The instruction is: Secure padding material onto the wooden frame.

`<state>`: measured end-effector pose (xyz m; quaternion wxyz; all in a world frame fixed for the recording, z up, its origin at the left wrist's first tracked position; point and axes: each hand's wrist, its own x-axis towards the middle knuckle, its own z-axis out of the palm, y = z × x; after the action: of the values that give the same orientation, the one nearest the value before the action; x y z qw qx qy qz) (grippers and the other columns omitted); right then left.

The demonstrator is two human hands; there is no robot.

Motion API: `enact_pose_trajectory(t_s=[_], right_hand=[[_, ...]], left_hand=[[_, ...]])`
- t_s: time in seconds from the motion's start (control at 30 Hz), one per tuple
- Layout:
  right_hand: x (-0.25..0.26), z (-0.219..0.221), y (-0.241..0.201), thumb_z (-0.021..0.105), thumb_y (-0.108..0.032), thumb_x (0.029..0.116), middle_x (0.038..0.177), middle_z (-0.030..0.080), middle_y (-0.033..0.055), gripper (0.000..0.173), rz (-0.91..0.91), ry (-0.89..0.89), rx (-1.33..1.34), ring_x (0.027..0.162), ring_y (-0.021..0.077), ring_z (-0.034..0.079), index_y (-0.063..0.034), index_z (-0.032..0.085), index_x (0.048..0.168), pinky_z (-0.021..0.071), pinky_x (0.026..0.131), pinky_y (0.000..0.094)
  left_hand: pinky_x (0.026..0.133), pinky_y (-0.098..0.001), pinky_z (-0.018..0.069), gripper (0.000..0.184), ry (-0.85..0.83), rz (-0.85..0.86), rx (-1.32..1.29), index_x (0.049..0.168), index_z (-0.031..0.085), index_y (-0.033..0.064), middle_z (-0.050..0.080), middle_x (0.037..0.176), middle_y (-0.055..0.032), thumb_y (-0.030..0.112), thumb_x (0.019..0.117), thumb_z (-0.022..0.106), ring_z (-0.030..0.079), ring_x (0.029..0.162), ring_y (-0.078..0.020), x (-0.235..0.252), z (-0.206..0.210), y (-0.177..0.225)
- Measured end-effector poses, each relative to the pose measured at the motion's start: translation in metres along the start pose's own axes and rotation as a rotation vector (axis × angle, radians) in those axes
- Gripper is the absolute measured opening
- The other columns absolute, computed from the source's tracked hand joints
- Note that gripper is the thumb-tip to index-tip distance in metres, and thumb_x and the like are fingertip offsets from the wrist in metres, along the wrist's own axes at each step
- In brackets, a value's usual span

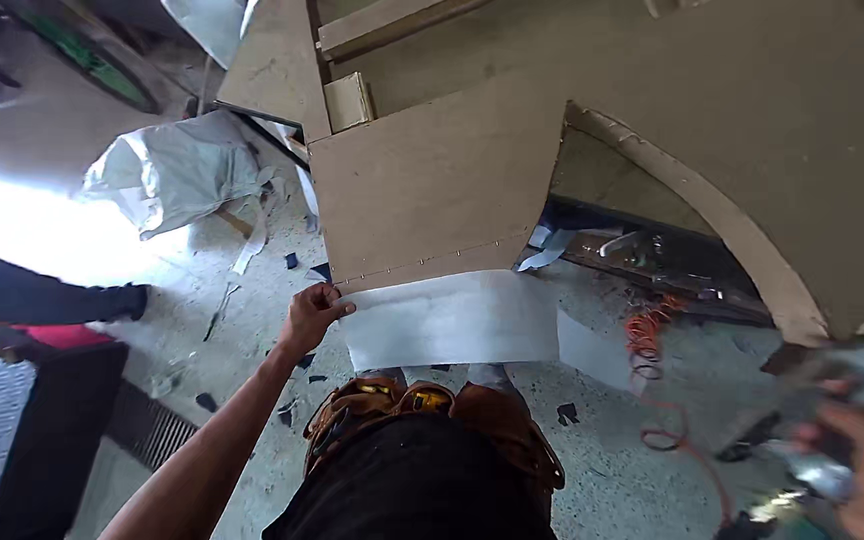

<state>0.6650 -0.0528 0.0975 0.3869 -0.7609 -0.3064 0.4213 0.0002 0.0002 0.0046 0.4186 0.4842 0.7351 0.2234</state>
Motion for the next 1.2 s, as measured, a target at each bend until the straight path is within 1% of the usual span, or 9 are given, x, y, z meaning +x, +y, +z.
enact_pose_trajectory(t_s=[0.07,0.2,0.37,0.43,0.6,0.73,0.9,1.0,1.2], right_hand=[[-0.057,0.067,0.017,0.068,-0.014,0.0948,0.095,0.071,0.0116,0.046,-0.067,-0.046,-0.003,0.065,0.0247,0.07,-0.0016,0.051,0.136,0.0631,0.057,0.0431],[-0.165,0.231,-0.031,0.065,-0.019,0.0952,0.08,0.071,0.0124,0.036,-0.118,-0.249,-0.078,0.062,0.0288,0.07,-0.007,0.062,0.129,0.0628,0.055,0.0452],[-0.193,0.352,-0.061,0.06,-0.027,0.0996,0.075,0.07,0.0004,0.025,-0.165,-0.342,-0.447,0.059,0.0185,0.069,-0.0235,0.064,0.124,0.0634,0.054,0.0426],[-0.186,0.379,-0.067,0.059,-0.028,0.0991,0.073,0.068,0.0009,0.027,-0.185,-0.319,-0.643,0.056,0.0185,0.066,-0.0224,0.061,0.126,0.0601,0.053,0.0456],[-0.174,0.404,-0.068,0.059,-0.029,0.0967,0.072,0.067,0.0038,0.032,-0.161,-0.3,-0.798,0.049,0.0211,0.062,-0.0184,0.057,0.127,0.0551,0.045,0.0467],[-0.166,0.415,-0.077,0.06,-0.027,0.0957,0.074,0.067,0.0028,0.03,-0.146,-0.298,-0.825,0.055,0.02,0.066,-0.02,0.058,0.125,0.0597,0.053,0.0472],[-0.171,0.409,-0.081,0.06,-0.032,0.0978,0.065,0.063,0.0038,0.028,-0.151,-0.324,-0.858,0.044,0.0211,0.058,-0.0205,0.057,0.124,0.0515,0.04,0.045],[-0.179,0.411,-0.084,0.059,-0.031,0.0971,0.064,0.063,0.0015,0.027,-0.141,-0.348,-0.866,0.044,0.0188,0.059,-0.0219,0.059,0.123,0.0523,0.041,0.043],[-0.193,0.426,-0.084,0.06,-0.028,0.0954,0.067,0.064,0.0009,0.025,-0.131,-0.388,-0.827,0.047,0.018,0.061,-0.0235,0.06,0.12,0.0538,0.043,0.0424]], left_hand=[[0.06,-0.041,0.0546,0.025,0.013,0.015,-0.033,0.09,0.067,0.0097,0.066,0.072,-0.0051,0.024,0.0834,0.087,0.063,0.063,-0.0187,-0.003,-0.003,-0.005],[0.063,-0.0437,0.06,0.031,0.016,0.07,-0.098,0.088,0.07,0.0127,0.068,0.07,-0.0017,0.036,0.0797,0.089,0.066,0.063,-0.0172,0.013,-0.004,-0.03],[0.061,-0.0468,0.0569,0.037,-0.016,0.072,-0.12,0.087,0.07,0.0144,0.066,0.068,-0.0002,0.044,0.0779,0.089,0.064,0.061,-0.0181,0.019,-0.011,-0.034],[0.06,-0.0472,0.0561,0.037,-0.024,0.065,-0.135,0.087,0.07,0.015,0.065,0.067,0.0,0.047,0.0782,0.088,0.063,0.06,-0.0182,0.022,-0.013,-0.034],[0.061,-0.0475,0.0568,0.034,-0.046,0.027,-0.138,0.084,0.072,0.0174,0.067,0.066,0.0018,0.047,0.0791,0.086,0.065,0.06,-0.0163,0.027,-0.016,-0.034],[0.061,-0.0454,0.0579,0.035,-0.059,0.045,-0.178,0.083,0.071,0.0181,0.067,0.067,0.0026,0.05,0.0794,0.085,0.065,0.06,-0.0147,0.029,-0.016,-0.041],[0.059,-0.045,0.0574,0.037,-0.101,0.046,-0.234,0.079,0.068,0.0161,0.067,0.065,0.0012,0.048,0.0785,0.087,0.065,0.058,-0.0159,0.036,-0.017,-0.046],[0.058,-0.0444,0.0578,0.039,-0.137,0.025,-0.264,0.076,0.066,0.0147,0.066,0.063,-0.0006,0.048,0.0784,0.087,0.065,0.056,-0.0169,0.039,-0.015,-0.05],[0.062,-0.0415,0.0626,0.036,-0.288,0.048,-0.558,0.081,0.065,0.0047,0.068,0.069,-0.0091,0.03,0.0806,0.09,0.069,0.06,-0.0225,0.044,-0.014,-0.065]])
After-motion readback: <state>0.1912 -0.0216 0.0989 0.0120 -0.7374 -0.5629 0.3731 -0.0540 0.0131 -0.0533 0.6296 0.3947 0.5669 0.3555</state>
